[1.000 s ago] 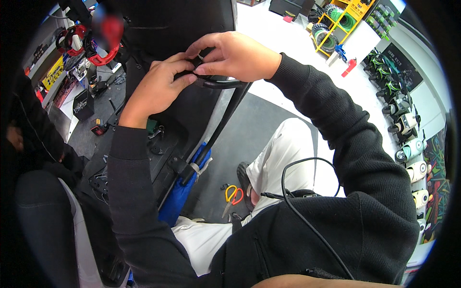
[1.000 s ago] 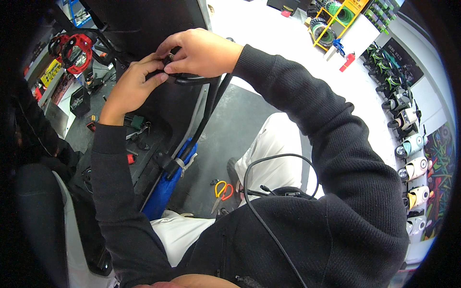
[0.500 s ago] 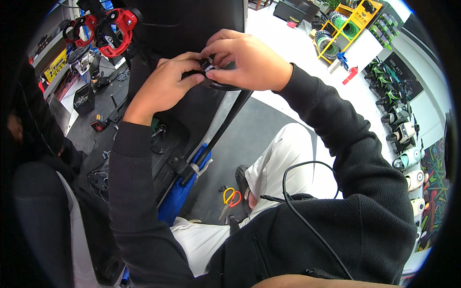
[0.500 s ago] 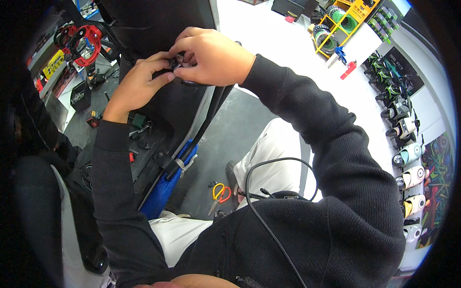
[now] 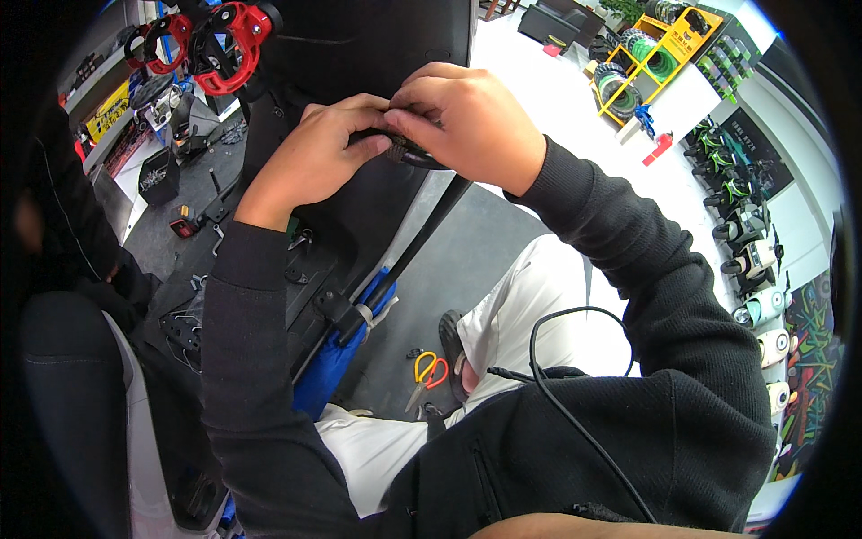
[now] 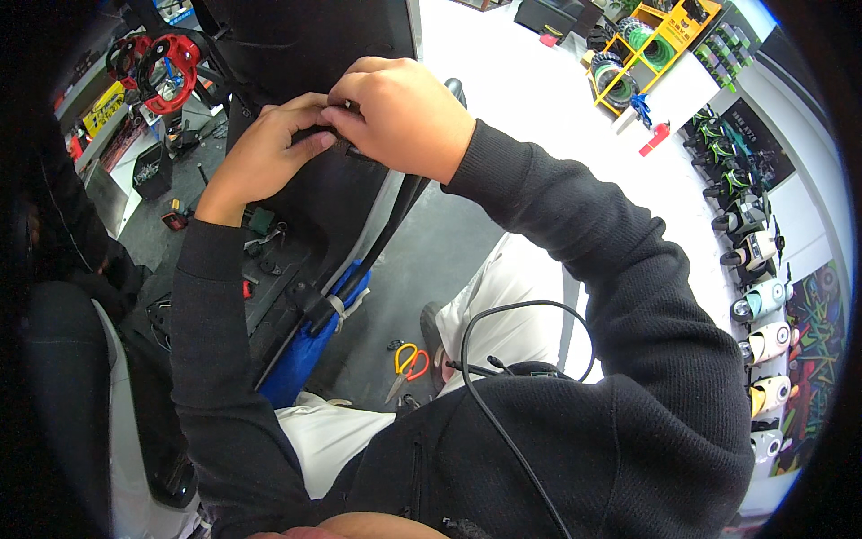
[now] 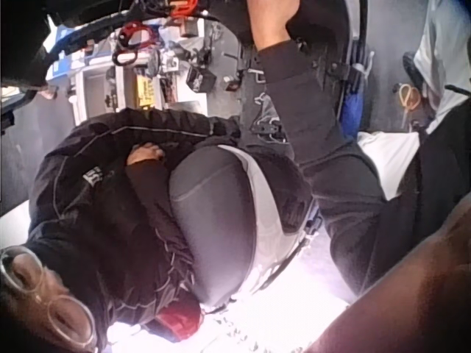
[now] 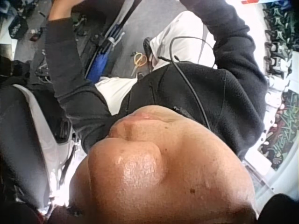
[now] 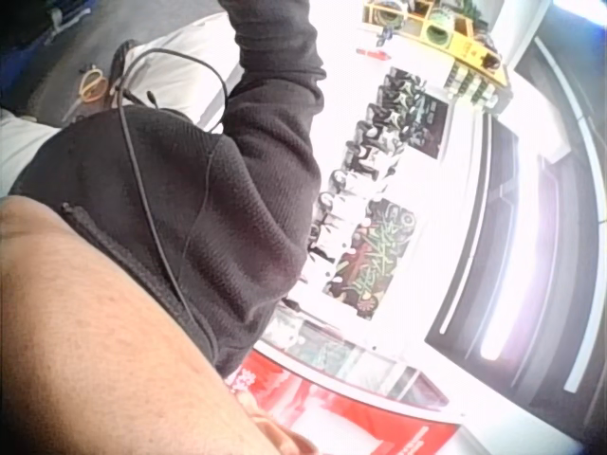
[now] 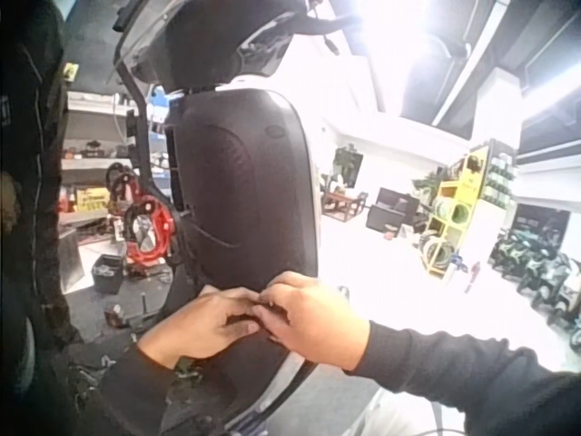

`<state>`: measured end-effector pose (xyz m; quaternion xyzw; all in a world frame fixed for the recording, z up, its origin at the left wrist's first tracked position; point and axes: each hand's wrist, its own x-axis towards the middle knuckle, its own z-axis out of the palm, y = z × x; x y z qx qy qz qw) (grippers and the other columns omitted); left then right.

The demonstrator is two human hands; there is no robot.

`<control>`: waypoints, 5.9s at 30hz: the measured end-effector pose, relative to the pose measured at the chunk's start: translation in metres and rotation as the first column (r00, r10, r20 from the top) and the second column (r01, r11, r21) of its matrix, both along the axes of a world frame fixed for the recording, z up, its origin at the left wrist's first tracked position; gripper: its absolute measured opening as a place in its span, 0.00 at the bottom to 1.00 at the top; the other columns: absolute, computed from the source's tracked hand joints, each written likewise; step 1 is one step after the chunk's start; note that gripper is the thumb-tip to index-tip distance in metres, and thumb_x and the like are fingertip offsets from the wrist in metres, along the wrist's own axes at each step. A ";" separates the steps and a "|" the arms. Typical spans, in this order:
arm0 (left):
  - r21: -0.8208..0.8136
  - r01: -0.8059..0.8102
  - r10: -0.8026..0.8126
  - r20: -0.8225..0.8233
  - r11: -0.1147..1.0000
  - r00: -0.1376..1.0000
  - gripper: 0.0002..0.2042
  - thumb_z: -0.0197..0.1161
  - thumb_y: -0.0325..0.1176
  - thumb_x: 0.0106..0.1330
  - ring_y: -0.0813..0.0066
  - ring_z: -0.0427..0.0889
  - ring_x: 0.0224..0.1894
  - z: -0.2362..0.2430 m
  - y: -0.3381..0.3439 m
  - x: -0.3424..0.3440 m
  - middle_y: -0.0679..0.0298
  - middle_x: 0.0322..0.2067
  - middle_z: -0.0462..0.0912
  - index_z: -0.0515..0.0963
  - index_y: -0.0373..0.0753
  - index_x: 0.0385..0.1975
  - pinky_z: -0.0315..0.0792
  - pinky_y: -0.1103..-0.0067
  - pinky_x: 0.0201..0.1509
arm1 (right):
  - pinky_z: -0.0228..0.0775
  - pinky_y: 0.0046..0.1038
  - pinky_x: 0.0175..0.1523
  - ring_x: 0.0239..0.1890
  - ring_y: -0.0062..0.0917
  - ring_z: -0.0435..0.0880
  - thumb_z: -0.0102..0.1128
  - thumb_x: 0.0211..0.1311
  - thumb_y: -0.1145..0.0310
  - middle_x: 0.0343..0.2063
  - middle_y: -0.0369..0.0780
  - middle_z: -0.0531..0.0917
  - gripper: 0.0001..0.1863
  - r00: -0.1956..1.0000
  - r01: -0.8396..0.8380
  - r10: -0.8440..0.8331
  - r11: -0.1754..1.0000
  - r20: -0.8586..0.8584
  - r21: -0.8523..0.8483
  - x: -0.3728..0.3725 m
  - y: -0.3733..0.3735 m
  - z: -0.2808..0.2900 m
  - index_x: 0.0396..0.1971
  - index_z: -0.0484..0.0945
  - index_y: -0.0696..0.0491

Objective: The person secures a black strap around the scooter's handlebar using both hands, then retrieves black tape from a shelf and wraps it around the strap to fasten it. The person repeatedly adjusts the strap and tape to ensure it is tightly secured.

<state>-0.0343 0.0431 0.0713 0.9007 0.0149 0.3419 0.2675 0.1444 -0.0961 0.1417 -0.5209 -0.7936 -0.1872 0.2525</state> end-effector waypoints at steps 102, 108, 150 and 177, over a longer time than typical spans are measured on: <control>-0.104 -0.133 0.142 0.084 0.986 0.986 0.16 0.66 0.31 0.74 0.57 0.90 0.54 -0.023 -0.006 0.007 0.54 0.52 0.90 0.84 0.37 0.59 0.80 0.66 0.63 | 0.72 0.40 0.62 0.55 0.39 0.82 0.71 0.64 0.70 0.39 0.44 0.88 0.07 0.944 0.269 -0.315 0.909 0.102 0.318 -0.047 -0.013 -0.063 0.35 0.89 0.59; -0.123 -0.122 0.133 0.084 0.985 0.988 0.15 0.65 0.29 0.74 0.58 0.90 0.52 -0.025 -0.004 0.010 0.55 0.51 0.90 0.85 0.37 0.58 0.81 0.68 0.62 | 0.66 0.44 0.66 0.56 0.36 0.82 0.73 0.61 0.68 0.39 0.39 0.89 0.06 0.923 0.242 -0.334 0.890 0.191 0.388 -0.043 -0.012 -0.068 0.35 0.90 0.54; -0.289 0.042 -0.040 0.012 0.956 0.999 0.23 0.75 0.27 0.65 0.67 0.85 0.57 -0.014 -0.001 0.002 0.57 0.54 0.88 0.82 0.33 0.60 0.75 0.71 0.68 | 0.55 0.54 0.82 0.65 0.33 0.84 0.60 0.53 0.82 0.50 0.38 0.89 0.29 0.937 -0.066 0.004 0.984 0.349 0.165 -0.004 -0.029 -0.050 0.59 0.75 0.54; -0.487 -0.036 0.029 -0.022 0.873 0.999 0.33 0.75 0.20 0.60 0.79 0.81 0.48 0.002 -0.015 0.004 0.65 0.48 0.88 0.73 0.39 0.67 0.71 0.79 0.55 | 0.85 0.30 0.49 0.49 0.29 0.86 0.73 0.55 0.74 0.49 0.37 0.82 0.21 0.903 -0.018 -0.105 0.960 0.418 0.280 0.033 0.008 -0.026 0.50 0.86 0.46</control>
